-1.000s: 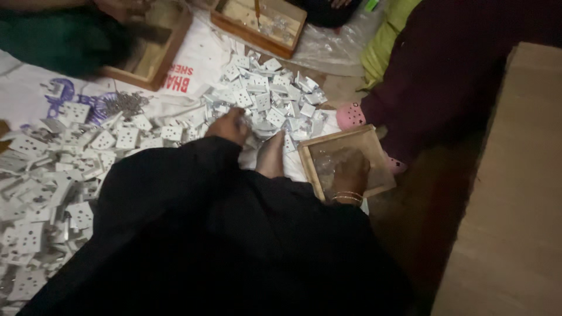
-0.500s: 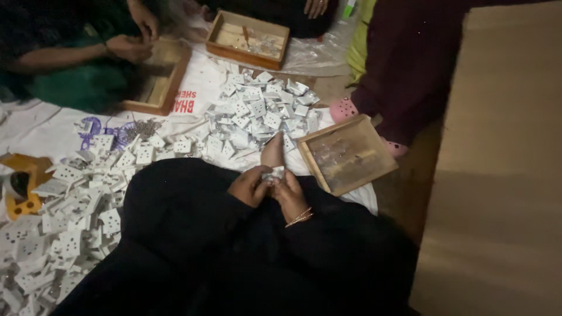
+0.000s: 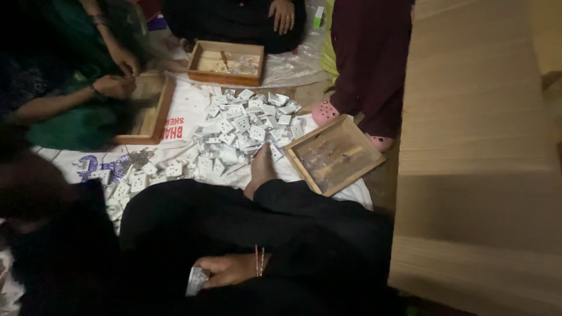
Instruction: The person sits on the floor and repeatedly picks up small white plastic electrical components, inserts metal pins into them, and places them into a wooden tray. The person handles the components one at a time by hand.
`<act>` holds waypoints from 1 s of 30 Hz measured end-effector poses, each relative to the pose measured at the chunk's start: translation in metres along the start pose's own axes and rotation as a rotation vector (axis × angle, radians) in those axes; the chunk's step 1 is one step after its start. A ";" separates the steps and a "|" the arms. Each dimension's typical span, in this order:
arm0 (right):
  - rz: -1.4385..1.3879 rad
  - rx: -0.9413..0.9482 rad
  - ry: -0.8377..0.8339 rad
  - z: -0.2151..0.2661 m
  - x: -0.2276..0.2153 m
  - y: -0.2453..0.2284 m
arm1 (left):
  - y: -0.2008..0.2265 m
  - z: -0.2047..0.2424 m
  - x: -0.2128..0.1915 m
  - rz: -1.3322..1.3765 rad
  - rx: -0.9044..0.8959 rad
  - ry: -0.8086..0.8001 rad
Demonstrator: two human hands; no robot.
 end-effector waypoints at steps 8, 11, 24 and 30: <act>0.074 -0.181 0.412 0.052 -0.046 -0.081 | 0.084 0.052 0.062 -0.243 0.021 -0.365; 0.022 -0.277 0.774 0.091 -0.089 -0.105 | 0.090 0.100 0.120 -0.374 0.102 -0.594; -0.253 -0.496 1.310 0.178 -0.148 -0.109 | 0.077 0.197 0.226 -0.630 0.198 -1.059; -0.155 -0.420 1.326 0.174 -0.138 -0.117 | 0.059 0.209 0.235 -0.744 0.189 -1.154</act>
Point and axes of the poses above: each hand's wrist, its own z-axis away from the middle knuckle, its own x-axis out of the palm, y = z × x, the point moved 9 cm from there along -z, towards the middle knuckle, and after that the axes turned 4 degrees about x, right-handed, at the moved point
